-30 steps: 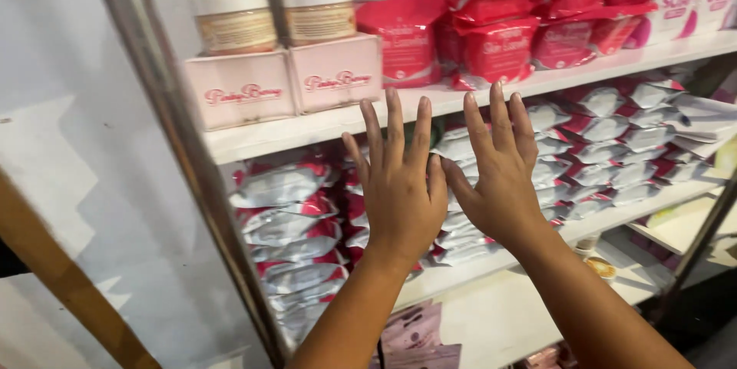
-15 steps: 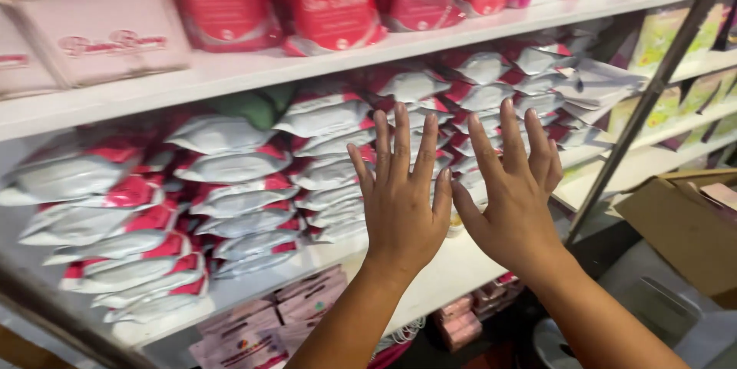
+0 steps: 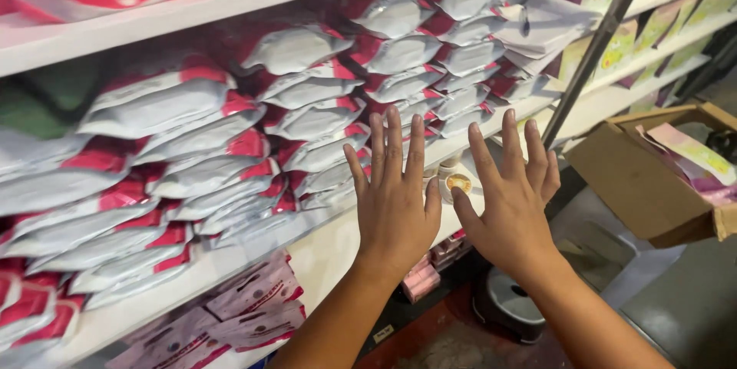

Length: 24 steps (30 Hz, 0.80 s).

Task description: Cleaning skincare jars with a cloth and organizing them on shelves in a beauty supply store.

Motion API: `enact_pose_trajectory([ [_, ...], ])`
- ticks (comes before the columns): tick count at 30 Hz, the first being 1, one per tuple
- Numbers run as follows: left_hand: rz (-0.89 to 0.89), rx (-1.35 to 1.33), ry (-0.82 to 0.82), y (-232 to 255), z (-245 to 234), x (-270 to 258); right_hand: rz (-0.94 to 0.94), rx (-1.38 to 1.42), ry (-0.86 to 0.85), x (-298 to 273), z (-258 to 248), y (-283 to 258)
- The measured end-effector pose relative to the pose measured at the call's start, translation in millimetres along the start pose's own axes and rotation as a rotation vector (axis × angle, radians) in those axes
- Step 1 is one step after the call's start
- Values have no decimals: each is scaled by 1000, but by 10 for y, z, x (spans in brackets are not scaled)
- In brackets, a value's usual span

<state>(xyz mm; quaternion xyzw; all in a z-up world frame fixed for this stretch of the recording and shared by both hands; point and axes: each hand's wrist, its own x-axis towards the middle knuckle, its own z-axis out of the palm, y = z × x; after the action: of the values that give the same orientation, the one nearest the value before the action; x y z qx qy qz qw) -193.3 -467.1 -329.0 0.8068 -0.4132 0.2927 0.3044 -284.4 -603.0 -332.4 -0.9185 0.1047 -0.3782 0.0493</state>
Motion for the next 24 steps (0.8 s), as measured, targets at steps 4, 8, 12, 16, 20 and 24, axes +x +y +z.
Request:
enact_pose_trajectory([
  [4,23,-15,-42,-41,418,65,48,-19,-10,-14,270,249],
  [8,31,-93,-76,-116,810,117,107,-55,-48,14,573,435],
  [12,42,-251,-112,-190,1213,98,145,-95,-83,24,820,603],
  [16,98,-274,-131,-279,1619,-7,179,-112,-115,-46,1106,841],
  [20,129,-336,-105,-302,2122,-206,233,-114,-144,-186,1463,1185],
  [24,109,-303,-167,-361,2683,-404,270,-108,-194,-349,1845,1565],
])
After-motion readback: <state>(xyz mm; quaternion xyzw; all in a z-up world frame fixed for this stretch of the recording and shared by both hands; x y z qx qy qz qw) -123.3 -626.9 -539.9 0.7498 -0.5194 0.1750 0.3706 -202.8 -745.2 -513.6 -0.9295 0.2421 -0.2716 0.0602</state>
